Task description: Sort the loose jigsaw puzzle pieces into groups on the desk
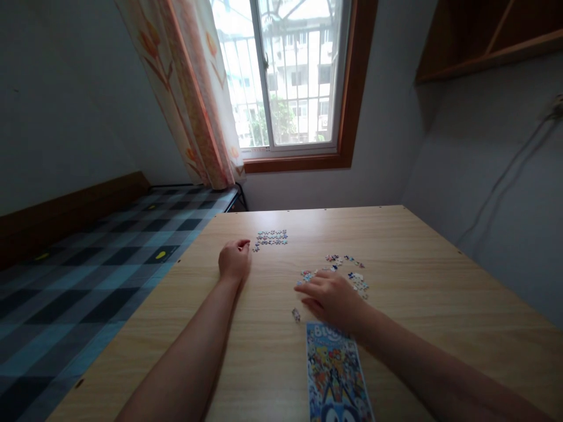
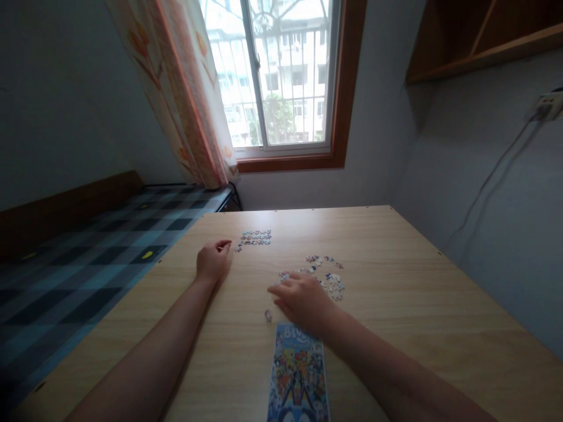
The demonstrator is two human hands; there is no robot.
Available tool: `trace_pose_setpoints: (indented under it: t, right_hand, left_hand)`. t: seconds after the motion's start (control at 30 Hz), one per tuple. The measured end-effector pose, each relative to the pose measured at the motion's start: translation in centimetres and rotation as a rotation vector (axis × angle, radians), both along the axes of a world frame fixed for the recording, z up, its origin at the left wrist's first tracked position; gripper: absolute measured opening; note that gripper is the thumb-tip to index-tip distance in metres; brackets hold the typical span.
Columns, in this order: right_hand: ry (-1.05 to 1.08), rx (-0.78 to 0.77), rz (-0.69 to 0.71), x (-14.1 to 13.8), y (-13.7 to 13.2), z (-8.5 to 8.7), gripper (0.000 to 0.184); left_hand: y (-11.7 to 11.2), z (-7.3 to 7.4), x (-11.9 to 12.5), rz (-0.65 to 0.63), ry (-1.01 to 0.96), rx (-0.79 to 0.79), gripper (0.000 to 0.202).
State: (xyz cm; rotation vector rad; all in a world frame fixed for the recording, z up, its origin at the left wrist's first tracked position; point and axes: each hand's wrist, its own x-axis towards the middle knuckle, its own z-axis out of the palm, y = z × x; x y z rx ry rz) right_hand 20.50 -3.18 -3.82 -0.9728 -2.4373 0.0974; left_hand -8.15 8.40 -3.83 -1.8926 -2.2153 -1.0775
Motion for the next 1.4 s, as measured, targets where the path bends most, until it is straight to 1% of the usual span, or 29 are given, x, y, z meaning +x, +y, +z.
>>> trace_pose_setpoints:
  t: [0.1, 0.13, 0.2, 0.27, 0.37, 0.47, 0.53, 0.6, 0.7, 0.77, 0.87, 0.93, 1.03, 1.1, 1.17, 1.3, 1.4]
  right_hand:
    - [0.041, 0.047, -0.191, 2.5, 1.4, 0.6, 0.023]
    - [0.059, 0.06, -0.245, 3.6, 2.0, 0.8, 0.024]
    - [0.109, 0.099, -0.361, 5.8, 3.1, 1.0, 0.025]
    - [0.166, 0.144, -0.452, 7.5, 4.1, 0.8, 0.025]
    - [0.222, 0.148, -0.556, 9.1, 5.2, 0.0, 0.026]
    - [0.249, 0.123, -0.611, 9.4, 5.6, -0.6, 0.027]
    - [0.255, 0.118, -0.606, 9.2, 5.6, -0.8, 0.027]
    - [0.251, 0.118, -0.583, 8.8, 5.5, -0.8, 0.027]
    - [0.243, 0.12, -0.55, 8.3, 5.4, -0.8, 0.027]
    - [0.243, 0.122, -0.538, 8.2, 5.4, -0.8, 0.027]
    - [0.247, 0.118, -0.546, 8.4, 5.5, -0.9, 0.027]
    - [0.253, 0.119, -0.555, 8.5, 5.5, -0.9, 0.027]
    - [0.268, 0.137, -0.552, 8.6, 5.6, -1.1, 0.025]
    - [0.281, 0.146, -0.551, 8.6, 5.7, -1.3, 0.024]
    - [0.285, 0.132, -0.539, 8.7, 5.8, -1.5, 0.022]
    - [0.278, 0.081, -0.504, 8.7, 5.8, -1.7, 0.02]
    - [0.296, 0.069, -0.505, 8.8, 5.8, -1.7, 0.02]
  left_hand:
    - [-0.6, 0.7, 0.9, -0.071, 0.131, 0.058, 0.027]
    - [-1.0, 1.2, 1.5, -0.108, 0.181, 0.069, 0.027]
    - [-2.2, 2.4, 3.1, -0.196, 0.248, 0.038, 0.028]
    - [-3.9, 3.7, 5.1, -0.313, 0.327, -0.074, 0.027]
    - [-7.2, 5.4, 7.8, -0.546, 0.436, -0.284, 0.021]
    - [-9.9, 6.1, 9.3, -0.694, 0.503, -0.438, 0.015]
    - [-10.9, 6.1, 9.6, -0.735, 0.558, -0.507, 0.014]
    - [-11.3, 6.0, 9.6, -0.771, 0.59, -0.529, 0.016]
    - [-11.2, 6.0, 9.7, -0.826, 0.603, -0.558, 0.02]
    - [-11.1, 6.0, 9.8, -0.82, 0.618, -0.621, 0.021]
    - [-10.6, 6.0, 9.5, -0.76, 0.642, -0.721, 0.02]
    - [-10.0, 5.8, 8.9, -0.713, 0.647, -0.743, 0.019]
    - [-8.5, 5.2, 7.6, -0.606, 0.619, -0.687, 0.017]
    - [-7.4, 4.7, 6.7, -0.524, 0.593, -0.61, 0.019]
    - [-6.3, 4.1, 6.1, -0.473, 0.584, -0.534, 0.022]
    - [-4.6, 2.9, 5.5, -0.389, 0.549, -0.462, 0.025]
    - [-3.9, 2.2, 5.3, -0.294, 0.542, -0.436, 0.028]
